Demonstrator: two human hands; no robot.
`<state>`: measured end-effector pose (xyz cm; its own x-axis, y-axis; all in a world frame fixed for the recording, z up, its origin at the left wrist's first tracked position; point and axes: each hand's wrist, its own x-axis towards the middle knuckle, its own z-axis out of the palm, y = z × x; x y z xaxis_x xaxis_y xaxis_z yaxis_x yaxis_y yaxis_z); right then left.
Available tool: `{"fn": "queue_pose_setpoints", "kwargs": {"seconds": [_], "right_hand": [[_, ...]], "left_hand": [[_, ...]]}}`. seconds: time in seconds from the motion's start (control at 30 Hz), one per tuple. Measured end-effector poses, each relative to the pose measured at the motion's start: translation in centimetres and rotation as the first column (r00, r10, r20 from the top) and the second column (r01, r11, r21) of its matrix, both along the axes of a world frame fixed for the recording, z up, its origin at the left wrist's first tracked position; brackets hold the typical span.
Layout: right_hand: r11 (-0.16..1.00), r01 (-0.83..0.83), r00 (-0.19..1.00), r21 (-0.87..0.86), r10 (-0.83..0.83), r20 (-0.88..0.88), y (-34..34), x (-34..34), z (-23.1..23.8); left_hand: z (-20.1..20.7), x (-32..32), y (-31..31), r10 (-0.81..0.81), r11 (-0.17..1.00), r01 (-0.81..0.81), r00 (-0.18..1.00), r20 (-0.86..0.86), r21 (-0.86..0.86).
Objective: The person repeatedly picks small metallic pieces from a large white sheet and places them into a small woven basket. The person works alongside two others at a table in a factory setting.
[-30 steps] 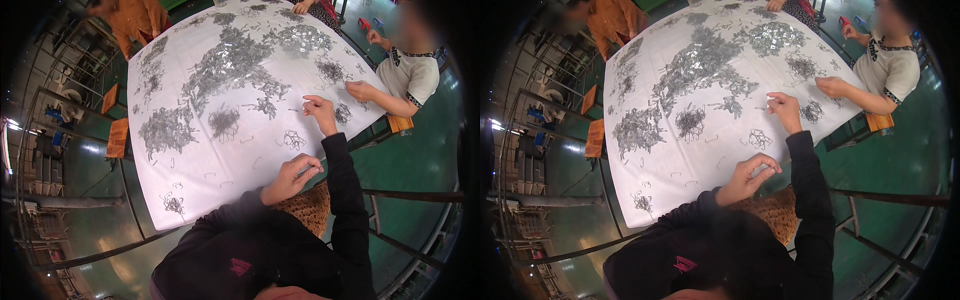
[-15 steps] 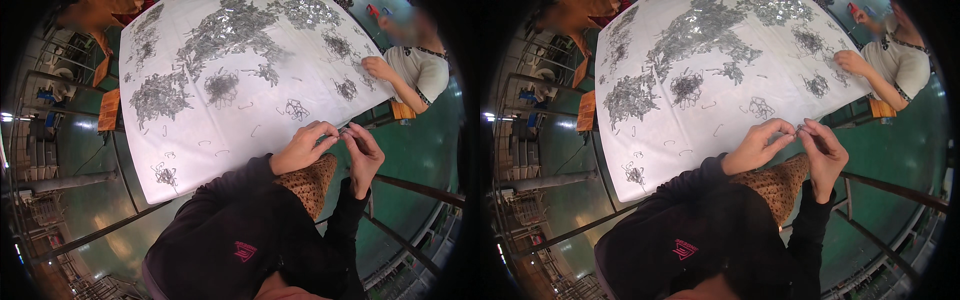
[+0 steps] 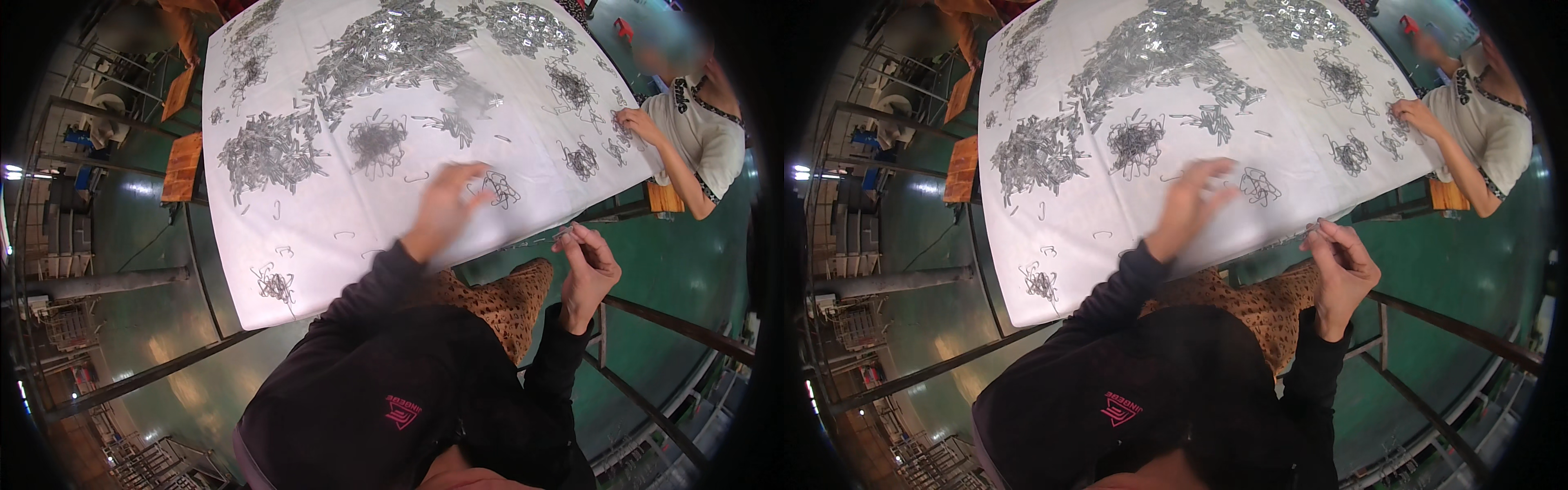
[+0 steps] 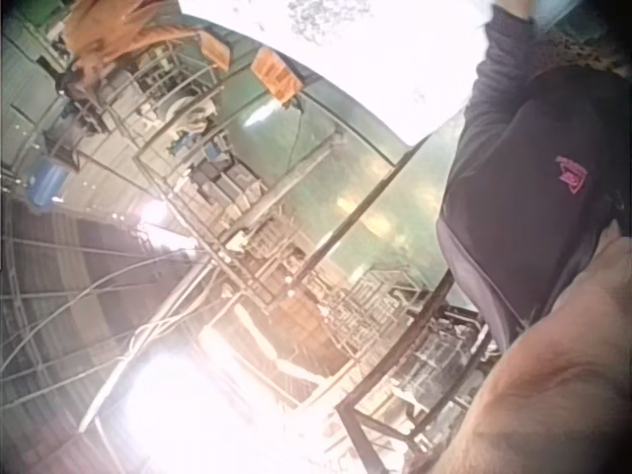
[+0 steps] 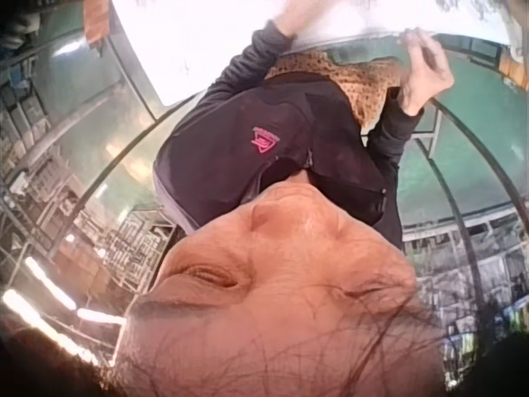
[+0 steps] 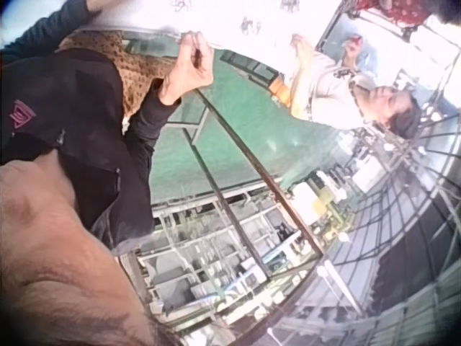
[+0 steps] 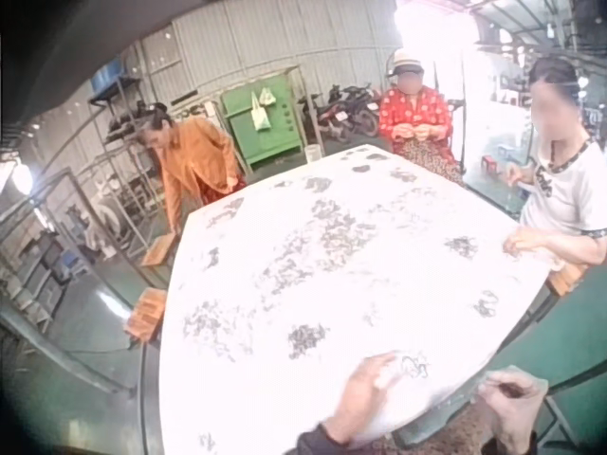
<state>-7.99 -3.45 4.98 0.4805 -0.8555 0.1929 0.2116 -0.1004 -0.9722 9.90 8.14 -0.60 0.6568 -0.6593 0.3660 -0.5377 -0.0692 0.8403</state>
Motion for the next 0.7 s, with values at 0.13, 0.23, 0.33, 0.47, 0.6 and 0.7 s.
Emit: {"fn": "queue_pose_setpoints", "kwargs": {"seconds": [0.13, 0.23, 0.33, 0.47, 0.6, 0.7], "right_hand": [[1.000, -0.010, 1.000, 0.025, 0.011, -0.013, -0.1, -0.2, 0.0], [1.000, -0.030, 0.999, 0.010, 0.030, -0.030, -0.2, -0.5, 0.1], [0.999, -0.024, 0.998, 0.048, 0.027, -0.057, -0.1, -0.9, 0.3], [0.999, -0.028, 0.999, 0.033, 0.029, -0.045, 0.2, -1.0, 0.4], [1.000, -0.020, 0.999, 0.021, 0.021, -0.032, 0.6, -1.3, 0.5], [1.000, -0.023, 1.000, 0.007, 0.023, -0.007, 1.0, -1.5, 0.8]], "left_hand": [[-2.5, 10.0, 3.7, 0.145, 0.865, -0.309, 0.909, 0.391, 0.396], [-4.2, 13.8, 5.2, 0.015, 0.803, -0.312, 0.862, 0.506, 0.508], [-4.9, 15.8, 5.6, -0.149, 0.808, -0.234, 0.807, 0.571, 0.541], [-4.6, 16.9, 5.7, -0.292, 0.827, -0.137, 0.724, 0.625, 0.546], [-2.6, 17.3, 5.7, -0.191, 0.853, -0.177, 0.770, 0.608, 0.492], [-0.3, 17.1, 6.1, -0.083, 0.883, -0.136, 0.897, 0.434, 0.450]]}}
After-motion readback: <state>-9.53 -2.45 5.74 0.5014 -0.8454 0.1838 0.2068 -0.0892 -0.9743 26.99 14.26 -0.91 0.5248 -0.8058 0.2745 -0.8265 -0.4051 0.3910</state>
